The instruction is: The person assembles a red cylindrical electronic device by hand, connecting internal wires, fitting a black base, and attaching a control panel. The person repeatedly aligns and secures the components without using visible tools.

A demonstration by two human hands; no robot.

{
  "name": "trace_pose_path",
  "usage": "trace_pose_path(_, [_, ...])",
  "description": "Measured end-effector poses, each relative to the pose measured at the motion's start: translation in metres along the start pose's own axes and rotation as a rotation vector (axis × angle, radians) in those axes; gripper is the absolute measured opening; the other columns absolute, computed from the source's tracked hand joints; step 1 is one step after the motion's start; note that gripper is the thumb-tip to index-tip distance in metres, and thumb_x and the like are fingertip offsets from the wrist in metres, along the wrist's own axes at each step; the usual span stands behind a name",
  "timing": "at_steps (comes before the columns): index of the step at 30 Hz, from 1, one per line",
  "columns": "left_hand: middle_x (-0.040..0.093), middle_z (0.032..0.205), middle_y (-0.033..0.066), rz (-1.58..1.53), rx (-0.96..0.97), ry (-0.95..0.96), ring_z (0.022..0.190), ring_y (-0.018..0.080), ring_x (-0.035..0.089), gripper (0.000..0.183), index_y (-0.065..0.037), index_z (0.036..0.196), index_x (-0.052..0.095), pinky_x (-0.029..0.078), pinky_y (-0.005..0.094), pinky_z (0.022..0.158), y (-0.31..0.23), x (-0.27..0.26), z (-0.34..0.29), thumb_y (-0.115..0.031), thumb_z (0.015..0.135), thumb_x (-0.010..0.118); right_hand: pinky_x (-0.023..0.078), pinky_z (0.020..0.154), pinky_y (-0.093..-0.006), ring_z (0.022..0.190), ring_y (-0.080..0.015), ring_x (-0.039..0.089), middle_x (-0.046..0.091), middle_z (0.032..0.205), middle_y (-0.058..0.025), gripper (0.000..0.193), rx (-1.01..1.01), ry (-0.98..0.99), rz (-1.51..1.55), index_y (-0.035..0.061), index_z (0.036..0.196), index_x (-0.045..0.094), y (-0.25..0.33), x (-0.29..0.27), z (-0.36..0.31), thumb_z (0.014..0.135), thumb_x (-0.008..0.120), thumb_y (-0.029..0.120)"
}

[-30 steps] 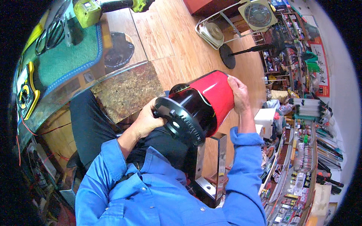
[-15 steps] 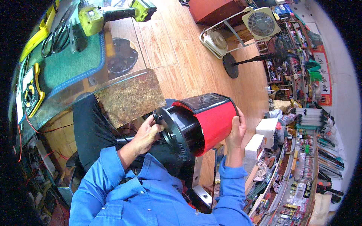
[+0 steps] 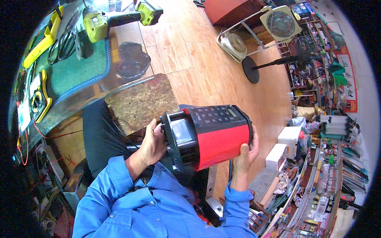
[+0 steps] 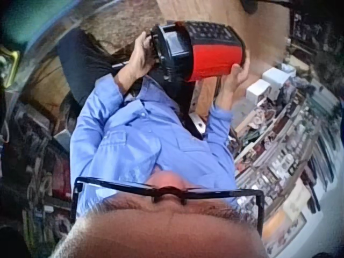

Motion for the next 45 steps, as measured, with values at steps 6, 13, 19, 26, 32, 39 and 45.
trace_pose_path(6, [0.065,0.163,0.0154,0.123,0.034,-0.160,0.150,0.0369,0.061,0.101,-0.018,0.167,0.057,0.047,0.0597,0.126,-0.026,0.005,-0.011,-0.096,0.105,0.039,0.054,0.123,-0.0450,0.144,-0.0292,0.066,0.063,0.158,-0.0181,0.117,-0.071,0.036,-0.137,-0.0076,0.167,0.044,0.019,0.008,-0.026,0.089,0.098,0.060])
trace_pose_path(13, [0.073,0.152,0.0144,0.038,0.179,0.035,0.135,0.0319,0.072,0.096,-0.008,0.155,0.066,0.057,0.0500,0.121,-0.062,-0.037,0.016,-0.089,0.110,0.040,0.058,0.113,-0.0396,0.133,-0.0243,0.068,0.068,0.141,-0.0121,0.104,-0.039,0.057,-0.079,0.0030,0.153,0.050,0.017,0.038,-0.086,0.079,0.110,0.043])
trace_pose_path(19, [0.071,0.152,0.0125,0.077,0.285,0.122,0.141,0.0273,0.066,0.094,-0.006,0.151,0.067,0.055,0.0470,0.123,-0.089,-0.048,0.018,-0.085,0.114,0.031,0.052,0.119,-0.0414,0.139,-0.0257,0.065,0.064,0.150,-0.0136,0.105,0.042,0.038,0.033,0.0007,0.162,0.044,0.014,0.055,-0.115,0.088,0.103,0.048])
trace_pose_path(26, [0.062,0.160,0.0131,0.252,0.461,0.273,0.141,0.0237,0.060,0.086,-0.010,0.164,0.054,0.051,0.0455,0.126,-0.093,-0.033,0.011,-0.078,0.118,0.032,0.049,0.127,-0.0466,0.151,-0.0299,0.061,0.059,0.168,-0.0165,0.092,0.233,0.103,0.088,-0.0013,0.174,0.043,0.008,0.067,-0.129,0.113,0.065,0.064])
trace_pose_path(32, [0.066,0.154,0.0177,0.707,0.734,0.297,0.144,0.0297,0.061,0.094,-0.001,0.158,0.058,0.044,0.0470,0.129,-0.107,0.012,-0.022,-0.081,0.115,0.032,0.055,0.120,-0.0468,0.145,-0.0313,0.065,0.063,0.163,-0.0154,0.097,0.396,0.241,0.107,0.0013,0.172,0.046,-0.013,0.028,-0.131,0.106,0.075,0.066])
trace_pose_path(39, [0.069,0.149,0.0195,0.871,0.877,0.323,0.145,0.0326,0.063,0.096,-0.001,0.154,0.063,0.042,0.0464,0.127,-0.115,0.045,-0.050,-0.082,0.113,0.032,0.062,0.108,-0.0456,0.129,-0.0281,0.073,0.071,0.144,-0.0143,0.100,0.370,0.043,0.012,-0.0023,0.161,0.053,-0.006,0.017,-0.161,0.087,0.097,0.048])
trace_pose_path(45, [0.068,0.151,0.0199,0.980,0.790,0.292,0.144,0.0315,0.064,0.111,-0.002,0.157,0.060,0.048,0.0492,0.124,-0.114,0.050,-0.050,-0.095,0.106,0.029,0.064,0.107,-0.0462,0.128,-0.0303,0.074,0.070,0.145,-0.0161,0.092,0.382,-0.024,0.158,-0.0021,0.163,0.051,-0.010,0.020,-0.170,0.090,0.091,0.036])
Point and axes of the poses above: each hand's wrist, its own z-axis towards the middle knuckle, its own x-axis out of the palm, y = z × x, the point moved 9 cm from there along z, towards the middle knuckle
